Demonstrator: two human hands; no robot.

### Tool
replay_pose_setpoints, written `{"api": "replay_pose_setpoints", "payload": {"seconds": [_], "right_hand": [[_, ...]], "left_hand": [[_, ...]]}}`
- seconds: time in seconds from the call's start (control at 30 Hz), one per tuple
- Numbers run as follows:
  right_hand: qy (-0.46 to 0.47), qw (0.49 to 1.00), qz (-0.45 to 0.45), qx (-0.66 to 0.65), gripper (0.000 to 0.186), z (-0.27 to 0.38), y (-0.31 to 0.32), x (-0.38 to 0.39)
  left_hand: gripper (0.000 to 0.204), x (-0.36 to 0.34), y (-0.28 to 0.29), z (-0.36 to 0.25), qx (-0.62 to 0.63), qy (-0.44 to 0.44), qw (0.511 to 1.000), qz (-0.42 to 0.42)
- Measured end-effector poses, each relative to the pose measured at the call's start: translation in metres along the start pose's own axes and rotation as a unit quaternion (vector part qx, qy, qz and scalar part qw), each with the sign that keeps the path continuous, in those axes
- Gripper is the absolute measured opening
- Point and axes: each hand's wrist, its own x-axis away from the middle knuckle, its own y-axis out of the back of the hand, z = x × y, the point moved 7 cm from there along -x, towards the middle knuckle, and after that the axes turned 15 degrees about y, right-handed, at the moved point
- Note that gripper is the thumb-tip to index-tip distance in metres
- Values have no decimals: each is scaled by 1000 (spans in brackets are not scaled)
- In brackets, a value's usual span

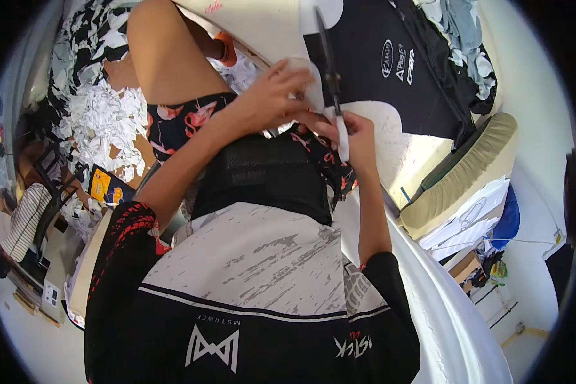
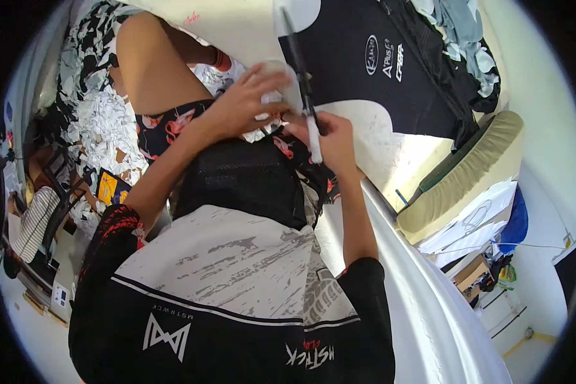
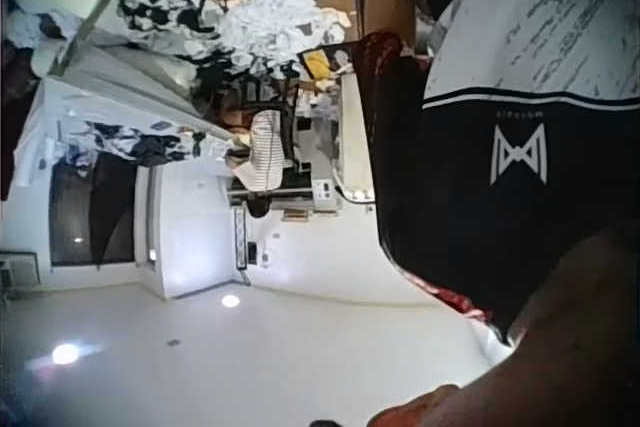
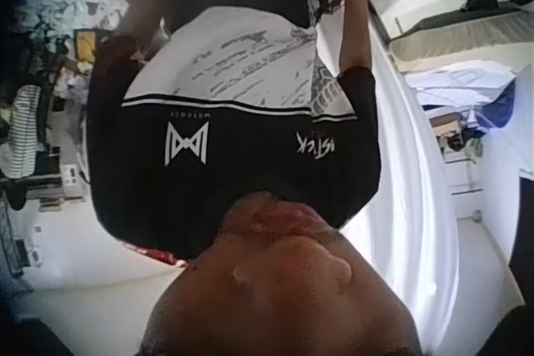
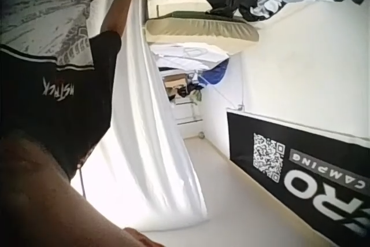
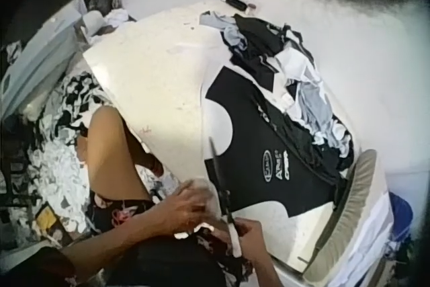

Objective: Cutting out clothing patterns from a piece of black fabric using scissors.

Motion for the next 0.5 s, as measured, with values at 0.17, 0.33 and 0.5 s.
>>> {"api": "replay_pose_setpoints", "payload": {"seconds": [0.17, 0.33, 0.5], "right_hand": [[59, 974, -209, 68, 24, 16, 57, 11], [80, 880, -403, 241, 39, 11, 117, -9], [81, 843, -488, 212, 41, -15, 123, -24]], "left_hand": [[27, -30, 16, 2, 153, 43, 983, 97], [59, -135, 46, 24, -89, -21, 981, -174], [68, -111, 41, 10, -240, 66, 968, -32]]}}
